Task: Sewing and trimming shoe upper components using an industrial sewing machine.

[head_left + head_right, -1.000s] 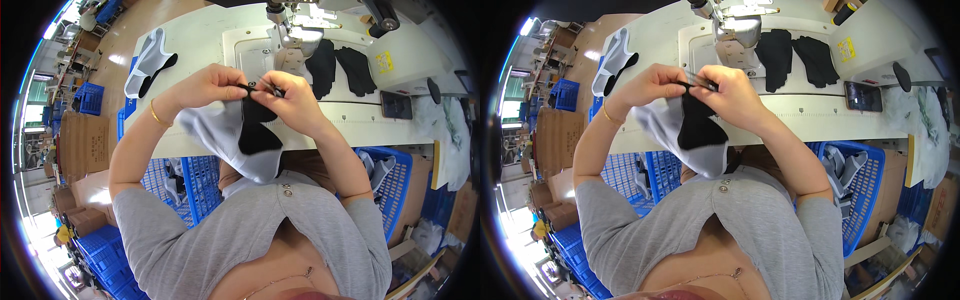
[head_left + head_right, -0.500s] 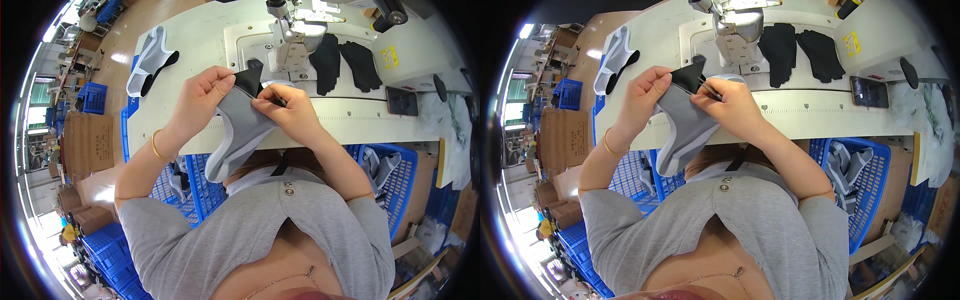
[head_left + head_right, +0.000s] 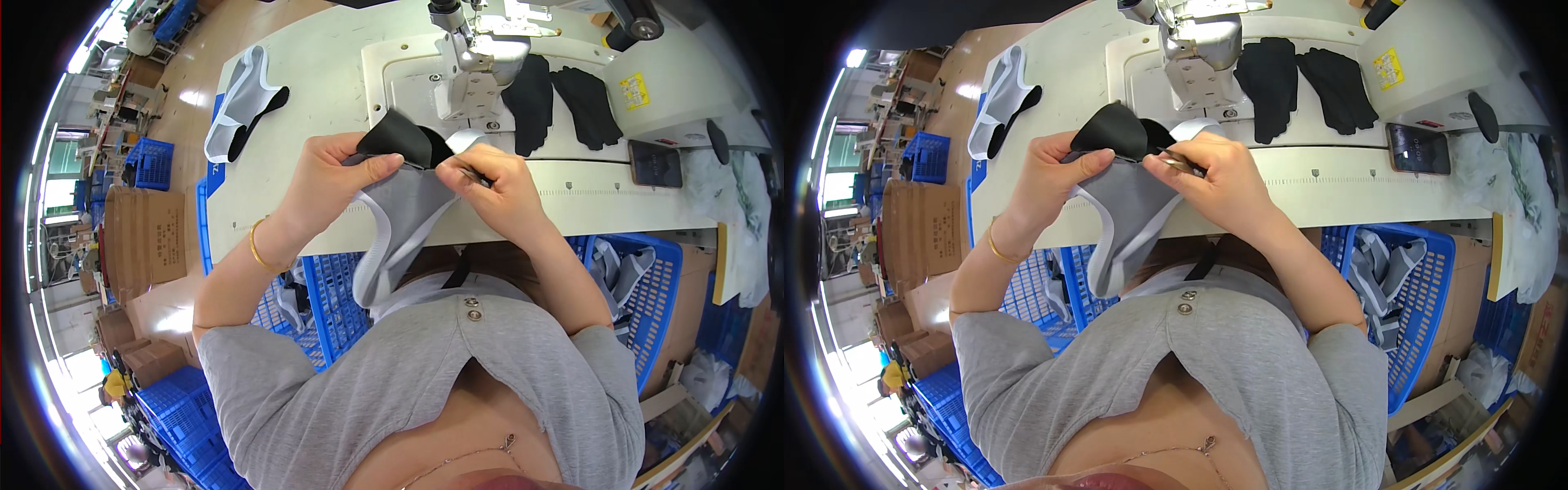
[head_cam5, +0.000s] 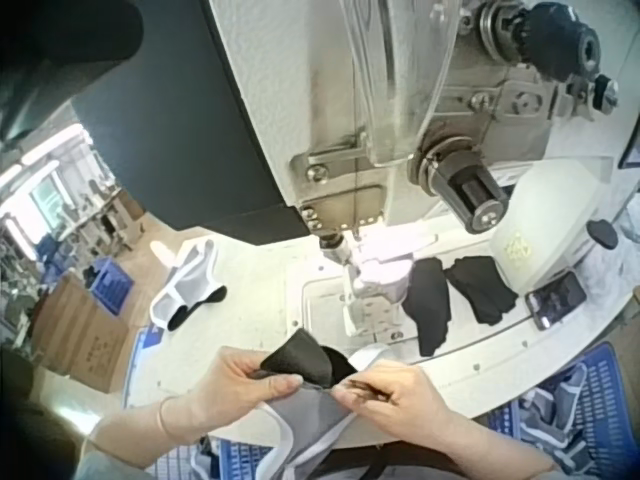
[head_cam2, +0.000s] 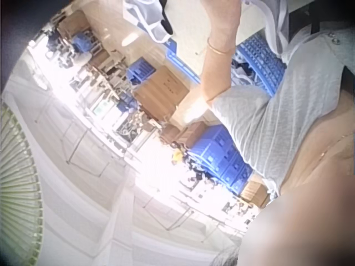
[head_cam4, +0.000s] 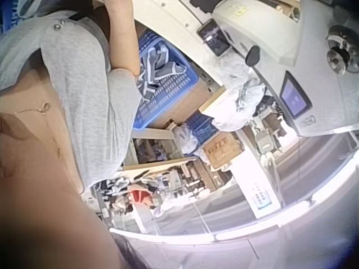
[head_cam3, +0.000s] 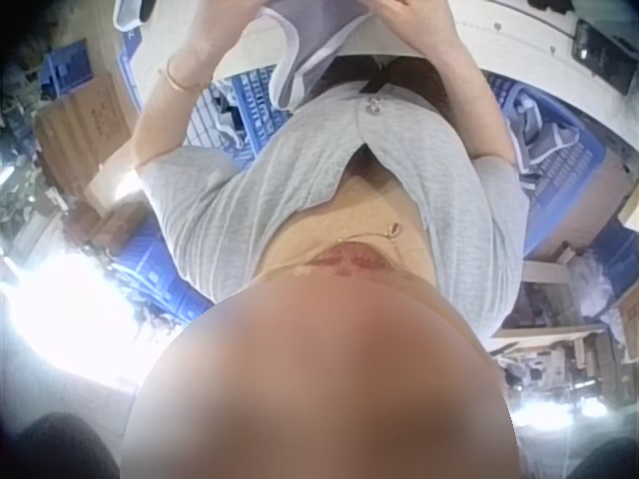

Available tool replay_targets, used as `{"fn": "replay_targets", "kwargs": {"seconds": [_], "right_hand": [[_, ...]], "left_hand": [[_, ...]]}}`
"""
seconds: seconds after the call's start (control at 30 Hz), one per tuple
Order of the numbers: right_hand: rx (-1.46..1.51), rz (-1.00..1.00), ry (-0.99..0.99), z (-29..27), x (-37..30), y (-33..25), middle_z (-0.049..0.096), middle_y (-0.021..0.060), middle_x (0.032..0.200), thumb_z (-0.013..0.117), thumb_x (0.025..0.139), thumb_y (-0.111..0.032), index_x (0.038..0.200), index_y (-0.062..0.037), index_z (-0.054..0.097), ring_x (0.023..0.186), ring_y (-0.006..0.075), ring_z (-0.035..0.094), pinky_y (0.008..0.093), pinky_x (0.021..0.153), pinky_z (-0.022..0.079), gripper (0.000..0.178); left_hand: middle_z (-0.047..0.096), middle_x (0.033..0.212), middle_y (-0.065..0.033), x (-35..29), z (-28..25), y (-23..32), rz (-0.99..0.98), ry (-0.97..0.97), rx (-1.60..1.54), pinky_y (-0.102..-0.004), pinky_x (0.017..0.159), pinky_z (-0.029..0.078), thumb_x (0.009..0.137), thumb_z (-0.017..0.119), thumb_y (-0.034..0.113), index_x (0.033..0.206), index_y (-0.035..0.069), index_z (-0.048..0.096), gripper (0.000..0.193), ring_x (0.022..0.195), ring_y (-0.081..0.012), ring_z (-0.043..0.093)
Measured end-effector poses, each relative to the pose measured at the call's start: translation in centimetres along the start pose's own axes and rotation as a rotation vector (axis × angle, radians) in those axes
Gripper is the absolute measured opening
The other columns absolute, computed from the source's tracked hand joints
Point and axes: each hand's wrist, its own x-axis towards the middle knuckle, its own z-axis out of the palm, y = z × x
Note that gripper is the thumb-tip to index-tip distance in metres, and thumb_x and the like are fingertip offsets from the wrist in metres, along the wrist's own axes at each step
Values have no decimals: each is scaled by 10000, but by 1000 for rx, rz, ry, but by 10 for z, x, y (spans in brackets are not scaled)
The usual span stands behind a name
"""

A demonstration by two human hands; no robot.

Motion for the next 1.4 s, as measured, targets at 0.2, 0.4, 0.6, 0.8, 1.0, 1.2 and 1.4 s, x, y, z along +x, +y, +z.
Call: {"fn": "replay_targets", "kwargs": {"seconds": [0.2,0.4,0.6,0.8,1.0,1.2,1.4], "right_hand": [[395,382,-161,-1,2,-10,540,-15,659,760,843,-191,795,4,627,633,49,446,264,551,362,240],[250,68,58,8,-6,-4,567,12,698,728,824,-47,857,-14,634,644,93,486,265,568,389,106],[103,-377,-59,-7,-2,-3,621,41,782,679,654,123,921,-43,696,686,170,562,286,577,443,315],[21,-434,-146,-15,1,-9,655,37,806,681,616,82,945,-86,737,665,186,561,297,559,432,373],[-67,-521,-165,-17,1,-13,661,40,839,679,583,58,935,-79,734,643,189,560,296,543,439,382],[163,-139,-181,-24,-1,-25,682,74,831,672,748,8,939,-28,684,694,262,655,322,599,501,194],[-37,-260,-210,-20,6,-20,639,86,750,716,767,-65,915,-21,671,655,232,606,324,591,462,161]], "left_hand": [[658,778,33,-3,10,-1,68,-4,51,-185,622,440,877,733,125,988,-6,736,171,714,-17,537],[663,828,21,4,7,9,-27,-92,55,-186,662,455,879,724,123,1047,-28,699,227,757,-23,556],[649,813,5,15,-10,18,-190,-332,-63,-190,640,447,857,638,49,1027,-21,696,193,713,-36,553],[631,744,11,32,-19,39,-220,-477,117,-184,613,388,922,629,224,925,-26,719,266,681,-43,503],[610,691,39,44,-15,57,-183,-650,458,-206,562,395,912,692,165,892,-34,718,202,645,-20,475],[614,664,-4,36,-9,77,-3,-678,662,-225,541,413,850,714,85,832,-31,692,120,605,-39,506],[631,683,-56,25,2,70,276,-529,769,-263,550,441,780,731,41,829,-8,683,84,590,-122,558]]}}
